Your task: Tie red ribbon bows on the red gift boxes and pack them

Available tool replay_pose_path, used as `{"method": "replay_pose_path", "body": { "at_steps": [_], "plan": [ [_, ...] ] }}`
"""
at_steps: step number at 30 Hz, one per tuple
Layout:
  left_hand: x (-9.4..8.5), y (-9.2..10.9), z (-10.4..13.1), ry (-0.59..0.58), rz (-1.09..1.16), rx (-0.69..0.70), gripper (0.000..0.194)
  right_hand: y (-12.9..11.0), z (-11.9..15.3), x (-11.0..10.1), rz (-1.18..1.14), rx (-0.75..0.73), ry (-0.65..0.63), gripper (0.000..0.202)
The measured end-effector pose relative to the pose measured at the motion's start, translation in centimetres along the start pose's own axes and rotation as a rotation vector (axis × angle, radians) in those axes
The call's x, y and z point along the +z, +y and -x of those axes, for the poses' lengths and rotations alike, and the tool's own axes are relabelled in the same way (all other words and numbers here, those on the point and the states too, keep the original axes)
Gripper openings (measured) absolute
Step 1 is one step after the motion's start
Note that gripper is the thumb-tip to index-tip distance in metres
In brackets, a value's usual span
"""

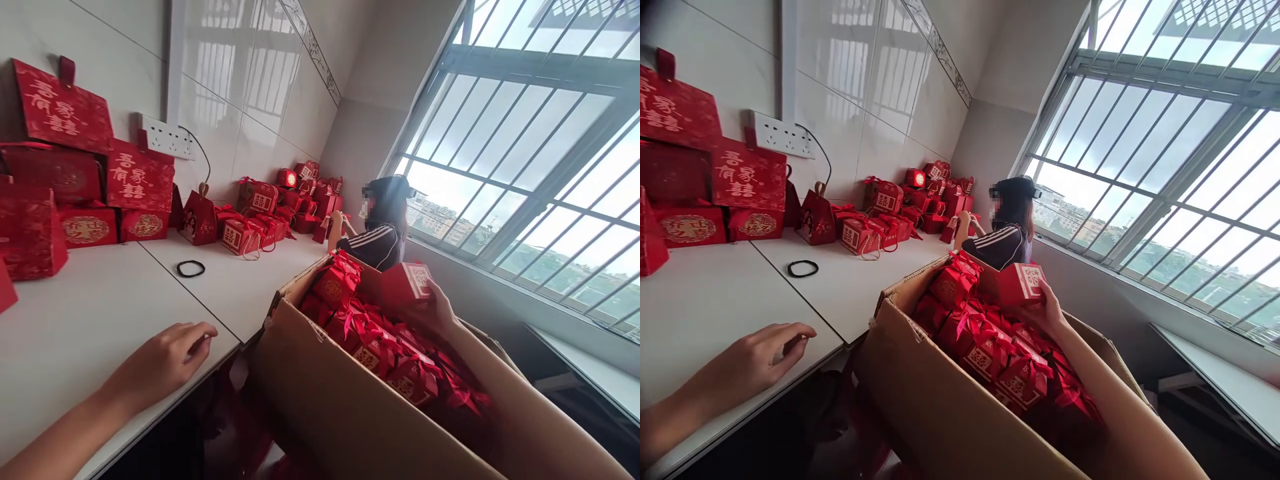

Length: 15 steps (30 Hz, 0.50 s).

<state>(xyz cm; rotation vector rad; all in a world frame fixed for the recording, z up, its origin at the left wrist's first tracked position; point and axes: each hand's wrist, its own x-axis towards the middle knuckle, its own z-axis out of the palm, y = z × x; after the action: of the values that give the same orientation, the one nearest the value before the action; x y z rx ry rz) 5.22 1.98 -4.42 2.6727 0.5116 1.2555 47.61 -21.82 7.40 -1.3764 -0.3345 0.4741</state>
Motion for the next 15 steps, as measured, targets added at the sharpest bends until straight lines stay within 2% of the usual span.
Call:
{"method": "replay_pose_path", "body": {
  "at_steps": [3,6,9,11,12,13,15],
  "plan": [
    [-0.4,4.2,-2.1,0.166,-0.035,0.11,0.022,0.6,2.0,1.8,-0.125,0.109,-0.195,0.026],
    [-0.1,10.8,-5.9,0.227,-0.025,0.264,0.045,0.8,5.2,5.0,-0.212,0.22,-0.443,0.027],
    [1.3,16.3,-9.2,0.274,-0.067,0.22,0.061,1.0,8.5,7.8,-0.293,0.288,-0.619,0.027],
    [2.4,18.5,-9.9,0.273,-0.063,0.188,0.067,1.2,10.4,8.9,-0.339,0.323,-0.689,0.028],
    [2.9,19.1,-9.6,0.265,-0.05,0.214,0.069,1.3,11.2,9.1,-0.354,0.344,-0.701,0.027],
    [3.4,19.5,-9.1,0.255,-0.033,0.282,0.067,1.3,11.8,9.2,-0.363,0.364,-0.697,0.027],
    [4.4,19.7,-7.4,0.249,-0.011,0.516,0.052,1.3,12.4,9.0,-0.356,0.398,-0.669,0.027]
  ]
}}
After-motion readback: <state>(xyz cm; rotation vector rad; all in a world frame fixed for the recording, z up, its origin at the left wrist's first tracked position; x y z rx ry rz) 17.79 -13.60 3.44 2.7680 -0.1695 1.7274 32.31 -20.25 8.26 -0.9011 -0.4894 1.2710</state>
